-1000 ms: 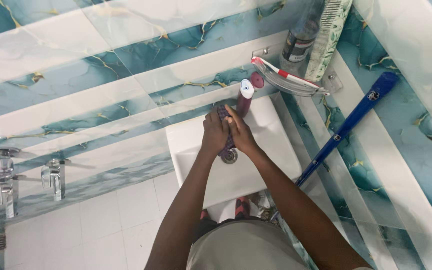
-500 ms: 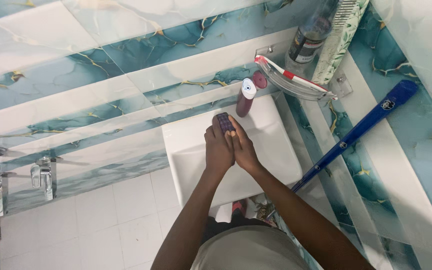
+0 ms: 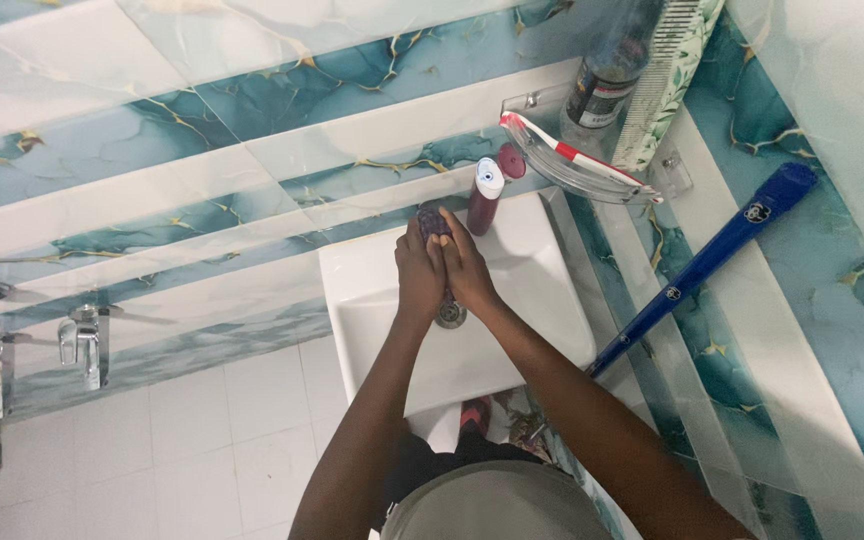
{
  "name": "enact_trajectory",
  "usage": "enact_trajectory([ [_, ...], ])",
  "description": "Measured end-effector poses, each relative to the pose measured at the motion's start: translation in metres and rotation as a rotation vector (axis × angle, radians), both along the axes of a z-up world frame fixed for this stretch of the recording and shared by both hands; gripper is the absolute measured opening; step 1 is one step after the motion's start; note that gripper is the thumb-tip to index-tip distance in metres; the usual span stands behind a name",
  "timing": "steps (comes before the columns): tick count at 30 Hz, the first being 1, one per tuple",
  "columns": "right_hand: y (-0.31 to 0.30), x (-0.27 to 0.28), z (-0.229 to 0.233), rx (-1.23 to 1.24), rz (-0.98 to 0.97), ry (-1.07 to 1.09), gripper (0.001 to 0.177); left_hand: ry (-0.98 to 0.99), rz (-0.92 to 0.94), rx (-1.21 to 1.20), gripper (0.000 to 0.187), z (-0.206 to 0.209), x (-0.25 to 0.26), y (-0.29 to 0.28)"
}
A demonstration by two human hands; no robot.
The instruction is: The person tightens and screws faucets onto a sink and bathroom wall pipes using a cloth.
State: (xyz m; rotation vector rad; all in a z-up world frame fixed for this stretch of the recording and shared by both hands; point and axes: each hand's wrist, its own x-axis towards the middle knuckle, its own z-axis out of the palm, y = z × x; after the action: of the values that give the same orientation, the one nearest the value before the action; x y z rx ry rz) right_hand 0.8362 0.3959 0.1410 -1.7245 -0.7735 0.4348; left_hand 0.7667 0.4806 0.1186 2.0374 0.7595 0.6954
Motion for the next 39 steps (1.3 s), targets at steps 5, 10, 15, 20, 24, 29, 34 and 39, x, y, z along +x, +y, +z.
enact_trajectory([
  [5,-0.025,-0.022,0.016,0.086,-0.014,-0.048,0.053,-0.037,-0.017,0.106,0.056,0.041,-0.019,-0.03],
  [10,-0.05,-0.033,0.014,-0.063,-0.006,0.085,0.057,-0.08,-0.071,0.184,0.056,0.048,-0.038,-0.051],
  [15,0.003,0.02,-0.003,-0.07,-0.024,0.167,0.055,0.088,0.0,0.034,0.055,0.033,0.015,0.002],
  [20,0.051,0.058,-0.035,-0.063,-0.038,0.288,0.047,0.174,0.007,-0.061,0.033,0.006,0.059,0.052],
  [24,0.02,0.03,-0.016,0.023,-0.047,0.024,0.043,0.005,-0.036,-0.055,0.034,0.022,0.024,0.017],
  [29,-0.012,-0.009,0.01,0.072,-0.084,-0.246,0.047,-0.068,0.019,0.052,0.052,0.041,-0.013,-0.029],
  [34,-0.042,-0.029,0.01,0.123,-0.053,-0.22,0.047,-0.05,0.016,0.066,0.051,0.042,-0.036,-0.054],
  [39,-0.073,-0.047,-0.001,0.156,-0.087,-0.01,0.043,-0.116,-0.026,0.057,0.048,0.029,-0.068,-0.081],
])
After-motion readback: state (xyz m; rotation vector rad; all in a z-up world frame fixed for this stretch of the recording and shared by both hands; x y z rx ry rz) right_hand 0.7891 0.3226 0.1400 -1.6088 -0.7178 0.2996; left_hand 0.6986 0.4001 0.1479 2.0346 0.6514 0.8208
